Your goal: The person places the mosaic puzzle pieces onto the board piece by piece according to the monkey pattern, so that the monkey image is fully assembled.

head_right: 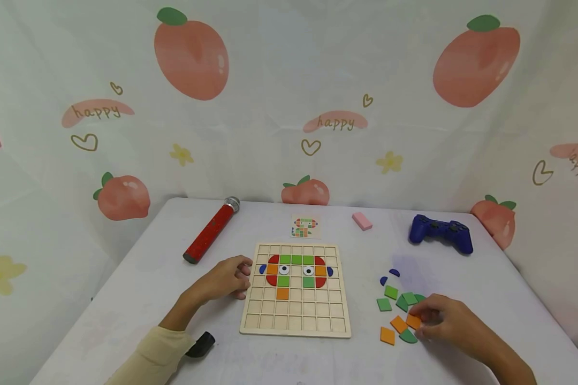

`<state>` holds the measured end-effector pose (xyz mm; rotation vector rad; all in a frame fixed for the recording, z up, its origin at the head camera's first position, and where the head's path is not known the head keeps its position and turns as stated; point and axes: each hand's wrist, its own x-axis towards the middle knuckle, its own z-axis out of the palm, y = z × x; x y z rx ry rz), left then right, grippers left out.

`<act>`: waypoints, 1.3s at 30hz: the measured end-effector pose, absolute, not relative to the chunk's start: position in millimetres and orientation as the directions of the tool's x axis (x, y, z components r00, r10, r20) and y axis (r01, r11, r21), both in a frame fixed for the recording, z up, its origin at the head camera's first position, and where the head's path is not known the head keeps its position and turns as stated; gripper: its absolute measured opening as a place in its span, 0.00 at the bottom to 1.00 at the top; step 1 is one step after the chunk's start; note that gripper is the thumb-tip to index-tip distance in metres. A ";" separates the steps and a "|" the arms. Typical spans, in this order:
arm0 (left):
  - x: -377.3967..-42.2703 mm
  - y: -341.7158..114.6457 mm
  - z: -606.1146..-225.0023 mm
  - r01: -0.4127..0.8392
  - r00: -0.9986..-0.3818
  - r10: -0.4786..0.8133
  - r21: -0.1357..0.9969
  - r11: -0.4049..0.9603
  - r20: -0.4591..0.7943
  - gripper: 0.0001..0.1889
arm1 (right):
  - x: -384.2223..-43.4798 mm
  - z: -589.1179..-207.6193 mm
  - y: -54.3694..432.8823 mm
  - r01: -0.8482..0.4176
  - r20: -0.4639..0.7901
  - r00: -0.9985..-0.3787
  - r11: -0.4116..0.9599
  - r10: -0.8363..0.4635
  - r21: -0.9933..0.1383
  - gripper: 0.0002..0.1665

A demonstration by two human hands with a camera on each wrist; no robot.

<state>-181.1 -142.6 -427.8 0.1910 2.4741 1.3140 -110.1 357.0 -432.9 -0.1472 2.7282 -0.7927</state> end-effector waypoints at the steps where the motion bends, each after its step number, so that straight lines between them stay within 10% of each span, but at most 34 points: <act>1: -181.2 -142.6 -428.0 -0.036 -0.936 0.270 0.824 0.565 -0.226 0.27 | -110.5 -432.7 356.1 -0.017 -0.253 -0.951 0.846 -0.178 -0.533 0.20; 39: -178.5 -142.2 -425.5 -0.027 -0.936 0.275 0.821 0.570 -0.221 0.26 | -133.9 -415.4 309.2 -0.175 -0.169 -0.938 0.834 -0.302 -0.523 0.17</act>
